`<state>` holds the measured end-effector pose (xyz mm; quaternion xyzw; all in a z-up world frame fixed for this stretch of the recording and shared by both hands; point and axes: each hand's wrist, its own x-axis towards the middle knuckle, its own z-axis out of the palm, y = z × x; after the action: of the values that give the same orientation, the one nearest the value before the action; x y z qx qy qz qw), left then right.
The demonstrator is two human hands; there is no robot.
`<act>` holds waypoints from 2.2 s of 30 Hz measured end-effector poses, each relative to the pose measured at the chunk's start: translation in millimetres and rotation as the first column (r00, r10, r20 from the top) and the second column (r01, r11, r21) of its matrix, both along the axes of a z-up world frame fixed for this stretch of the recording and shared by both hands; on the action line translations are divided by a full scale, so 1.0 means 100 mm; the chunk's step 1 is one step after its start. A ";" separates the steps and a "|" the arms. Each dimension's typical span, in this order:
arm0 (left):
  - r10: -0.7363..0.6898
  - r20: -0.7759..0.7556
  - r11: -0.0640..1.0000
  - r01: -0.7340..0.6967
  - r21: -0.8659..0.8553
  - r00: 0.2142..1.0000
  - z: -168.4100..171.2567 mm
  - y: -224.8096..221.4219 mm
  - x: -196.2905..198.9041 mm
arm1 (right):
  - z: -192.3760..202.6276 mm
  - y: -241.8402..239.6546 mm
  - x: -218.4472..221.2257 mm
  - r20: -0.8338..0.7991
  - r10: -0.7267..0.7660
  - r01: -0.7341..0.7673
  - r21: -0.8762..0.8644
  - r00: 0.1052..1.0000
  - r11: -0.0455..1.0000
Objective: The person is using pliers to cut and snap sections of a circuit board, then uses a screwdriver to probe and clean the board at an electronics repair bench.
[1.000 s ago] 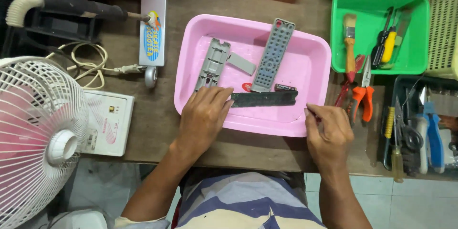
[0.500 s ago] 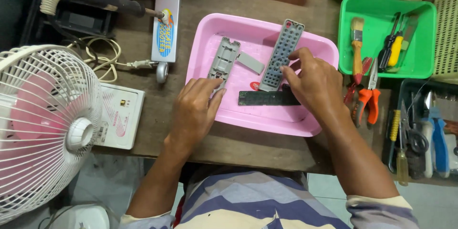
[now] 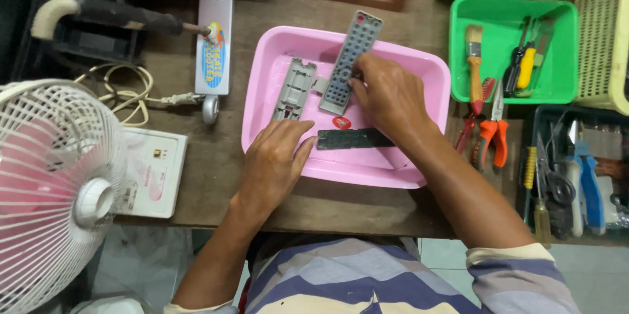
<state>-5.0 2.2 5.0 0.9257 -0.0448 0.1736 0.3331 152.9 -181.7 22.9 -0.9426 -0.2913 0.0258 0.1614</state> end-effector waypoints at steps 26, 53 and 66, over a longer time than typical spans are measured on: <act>-0.008 -0.002 0.973 0.009 0.230 1.000 0.25 0.36 0.25 | 0.42 -1.55 -0.39 -0.014 -0.392 0.388 0.181 0.920 0.904; 0.086 -0.094 0.992 -0.077 0.098 0.992 0.00 0.17 -0.14 | 0.39 -2.57 -1.09 0.111 -0.710 0.702 0.104 0.696 0.705; 0.073 -0.017 0.996 -0.072 0.051 0.997 -0.01 0.17 -0.13 | 0.30 -1.93 -0.82 -0.069 -0.513 0.517 0.102 0.856 0.850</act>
<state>-18.0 19.5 3.6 0.9364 -0.0124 0.1758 0.3036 70.7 -374.5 53.2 -0.9743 -0.0261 -0.0170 0.2230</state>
